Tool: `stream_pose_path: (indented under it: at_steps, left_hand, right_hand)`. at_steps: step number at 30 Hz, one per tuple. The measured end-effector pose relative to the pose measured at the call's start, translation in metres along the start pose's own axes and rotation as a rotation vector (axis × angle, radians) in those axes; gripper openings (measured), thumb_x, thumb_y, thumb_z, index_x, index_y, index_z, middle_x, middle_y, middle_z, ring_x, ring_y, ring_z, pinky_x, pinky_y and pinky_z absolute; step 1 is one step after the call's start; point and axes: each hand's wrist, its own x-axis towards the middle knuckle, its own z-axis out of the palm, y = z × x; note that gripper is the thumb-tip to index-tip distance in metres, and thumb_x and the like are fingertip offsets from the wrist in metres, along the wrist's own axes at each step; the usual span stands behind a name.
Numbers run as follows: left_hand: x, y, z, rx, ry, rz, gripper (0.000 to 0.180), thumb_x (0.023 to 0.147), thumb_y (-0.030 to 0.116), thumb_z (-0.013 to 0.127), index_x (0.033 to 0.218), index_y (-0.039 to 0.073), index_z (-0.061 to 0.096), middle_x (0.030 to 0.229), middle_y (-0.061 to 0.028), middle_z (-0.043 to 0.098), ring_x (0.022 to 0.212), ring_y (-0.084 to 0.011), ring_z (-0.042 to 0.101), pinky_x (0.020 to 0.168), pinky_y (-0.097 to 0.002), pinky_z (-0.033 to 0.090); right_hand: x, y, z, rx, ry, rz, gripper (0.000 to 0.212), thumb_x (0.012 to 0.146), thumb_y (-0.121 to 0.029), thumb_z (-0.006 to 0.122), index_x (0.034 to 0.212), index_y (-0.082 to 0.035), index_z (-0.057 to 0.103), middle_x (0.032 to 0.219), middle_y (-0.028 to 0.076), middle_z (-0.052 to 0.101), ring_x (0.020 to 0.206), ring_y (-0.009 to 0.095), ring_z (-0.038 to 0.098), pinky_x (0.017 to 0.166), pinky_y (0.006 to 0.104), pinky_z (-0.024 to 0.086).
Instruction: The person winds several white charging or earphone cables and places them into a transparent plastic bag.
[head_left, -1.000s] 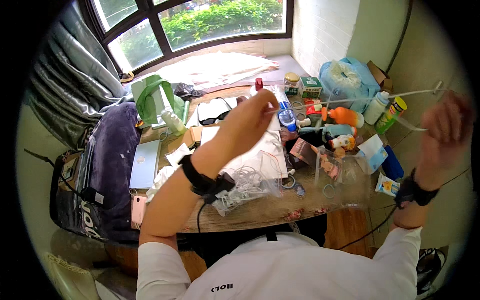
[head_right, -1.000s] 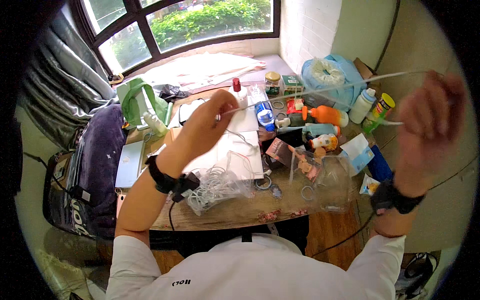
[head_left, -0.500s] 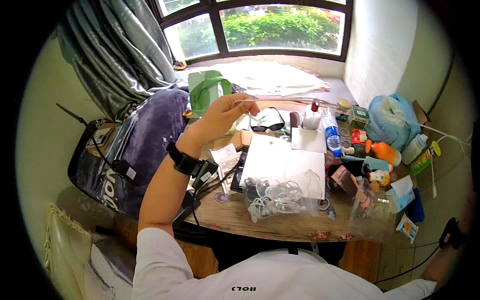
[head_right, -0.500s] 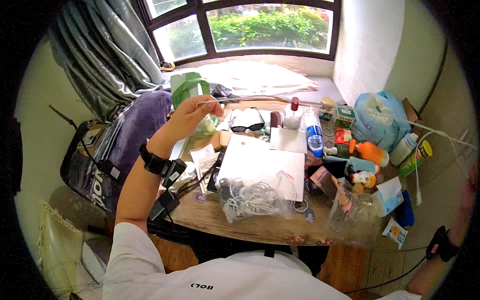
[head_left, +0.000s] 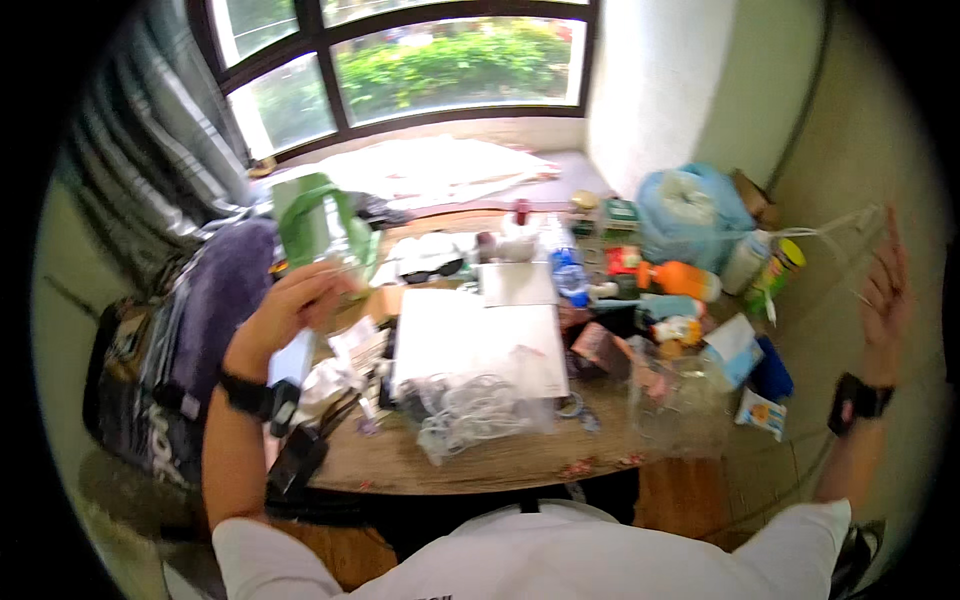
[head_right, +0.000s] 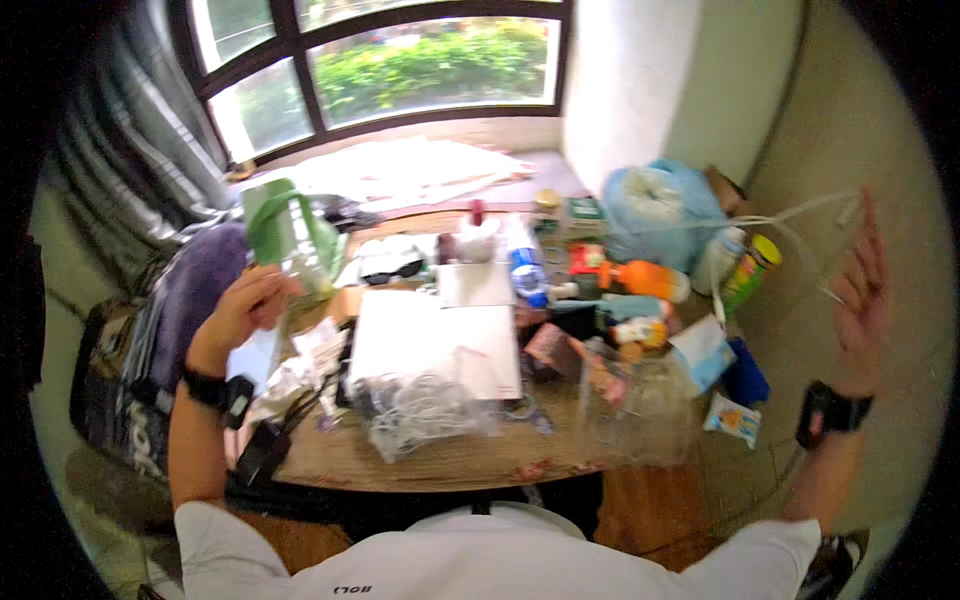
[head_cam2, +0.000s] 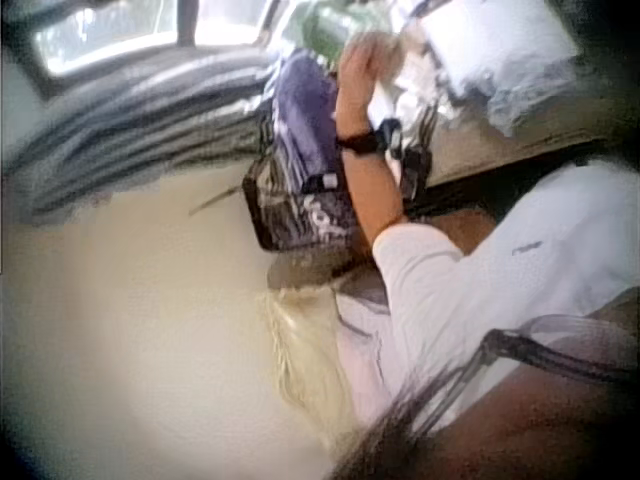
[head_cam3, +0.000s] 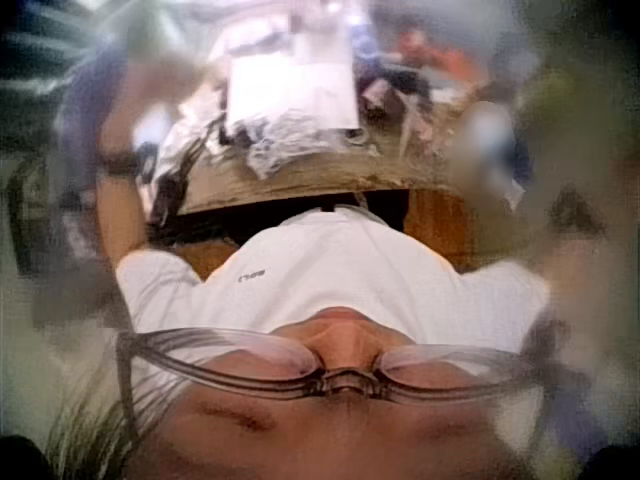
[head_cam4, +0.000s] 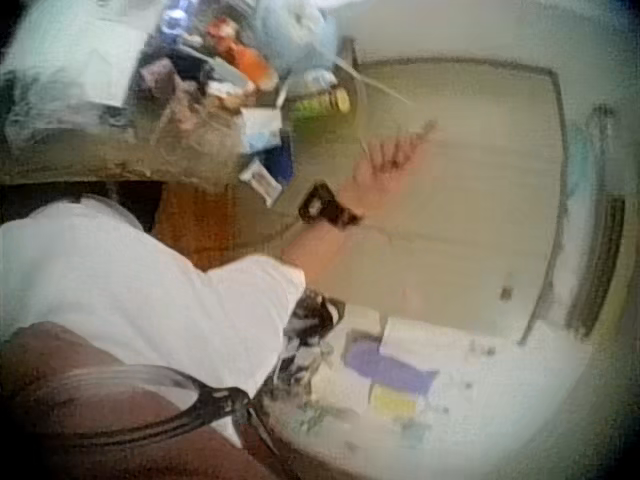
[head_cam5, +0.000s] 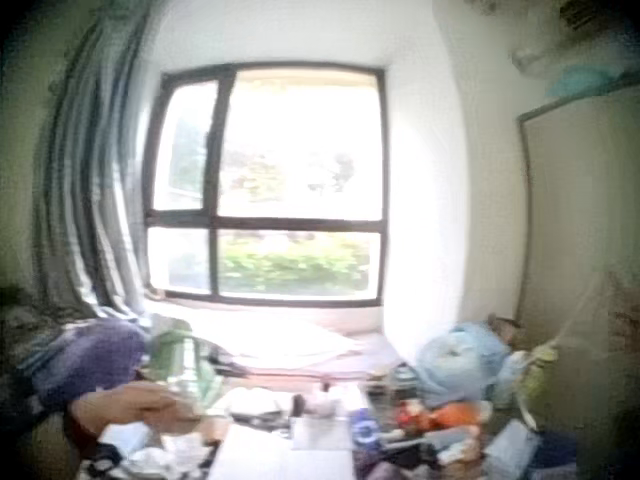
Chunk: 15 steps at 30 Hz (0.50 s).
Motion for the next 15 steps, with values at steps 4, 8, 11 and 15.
stream_pose_path:
  at_steps: [4, 8, 11, 15]
  left_hand:
    - [-0.018, -0.012, -0.019, -0.013, 0.063, -0.058, 0.026, 0.097, 0.026, 0.046, 0.081, 0.009, 0.056, 0.055, 0.0070, 0.032, 0.045, -0.0045, 0.026, 0.044, -0.0218, 0.020]
    - [-0.022, -0.019, -0.033, 0.002, 0.052, -0.106, 0.025, 0.097, 0.025, 0.048, 0.076, 0.011, 0.052, 0.056, 0.0075, 0.033, 0.046, -0.0039, 0.027, 0.044, -0.0216, 0.020]
    - [-0.026, -0.040, -0.055, -0.023, 0.148, -0.148, 0.027, 0.097, 0.023, 0.048, 0.072, 0.014, 0.045, 0.056, 0.0073, 0.033, 0.047, -0.0035, 0.029, 0.044, -0.0210, 0.020]
    - [-0.042, -0.049, -0.089, 0.118, 0.210, -0.077, 0.031, 0.098, 0.028, 0.049, 0.070, 0.016, 0.043, 0.055, 0.0068, 0.033, 0.046, -0.0040, 0.028, 0.043, -0.0225, 0.020]
  right_hand:
    - [-0.018, -0.022, -0.060, -0.376, 0.286, -0.128, 0.021, 0.101, -0.019, 0.047, 0.115, -0.007, 0.057, 0.071, -0.006, 0.037, 0.054, 0.003, 0.028, 0.045, 0.0190, 0.025]
    - [-0.031, -0.026, -0.077, -0.753, 0.519, -0.167, 0.020, 0.094, -0.032, 0.061, 0.090, -0.013, 0.055, 0.066, -0.008, 0.035, 0.056, 0.003, 0.030, 0.047, 0.0193, 0.024]
    - [-0.033, -0.017, -0.088, -0.907, 0.378, -0.027, 0.025, 0.087, -0.035, 0.069, 0.081, -0.016, 0.055, 0.064, -0.008, 0.035, 0.058, 0.003, 0.033, 0.049, 0.0200, 0.027]
    - [-0.025, 0.001, -0.103, -1.413, 0.082, 0.235, 0.025, 0.086, -0.033, 0.069, 0.076, -0.017, 0.052, 0.066, -0.009, 0.037, 0.059, 0.004, 0.033, 0.051, 0.0221, 0.029]
